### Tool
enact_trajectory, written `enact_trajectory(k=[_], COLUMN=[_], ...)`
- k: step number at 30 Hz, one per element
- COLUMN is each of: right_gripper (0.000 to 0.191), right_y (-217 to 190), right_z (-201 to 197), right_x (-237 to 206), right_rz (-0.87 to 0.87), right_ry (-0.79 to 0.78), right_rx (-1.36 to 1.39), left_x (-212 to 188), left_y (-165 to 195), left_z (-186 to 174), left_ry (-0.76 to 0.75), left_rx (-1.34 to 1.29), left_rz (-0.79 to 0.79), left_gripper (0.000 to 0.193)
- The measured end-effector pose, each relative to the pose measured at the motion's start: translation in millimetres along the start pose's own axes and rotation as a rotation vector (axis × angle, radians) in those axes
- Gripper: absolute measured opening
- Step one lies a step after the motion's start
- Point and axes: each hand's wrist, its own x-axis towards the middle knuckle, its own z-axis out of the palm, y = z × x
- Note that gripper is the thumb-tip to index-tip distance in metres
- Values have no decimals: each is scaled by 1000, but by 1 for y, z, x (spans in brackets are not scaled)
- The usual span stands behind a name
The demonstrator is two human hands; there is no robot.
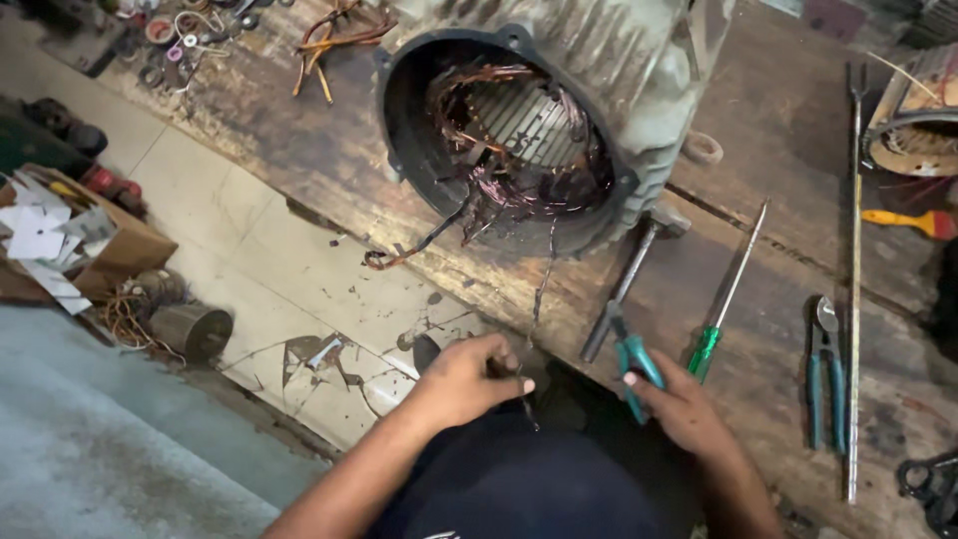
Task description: The person removes burnt copper windings from an electric motor stator on a workbench. They pull burnt wire coils out by hand, cut and grip wires with pliers, and use a long metal rod to pry and loosen the windings from the stator slots, placing the extracted wires on the bench.
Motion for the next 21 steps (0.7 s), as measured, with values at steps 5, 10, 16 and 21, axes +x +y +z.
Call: enact_trajectory(k=[5, 10, 16, 21], right_gripper=[53, 53, 41, 29], right_y=[22, 21, 24, -19], right_z=[-19, -16, 11, 24], right_x=[24, 39, 36, -3], right_rz=[-152, -70, -46, 163], right_ry=[308, 461, 468, 285], right_rx=[-243, -612, -60, 332], left_x=[12, 17, 15, 5], left_y=[-16, -21, -19, 3], left_z=[10, -1, -42, -93], left_ry=[-29, 105, 12, -31], left_rx=[-84, 4, -12, 31], left_rz=[49, 139, -39, -27], left_gripper=[33, 32, 35, 42])
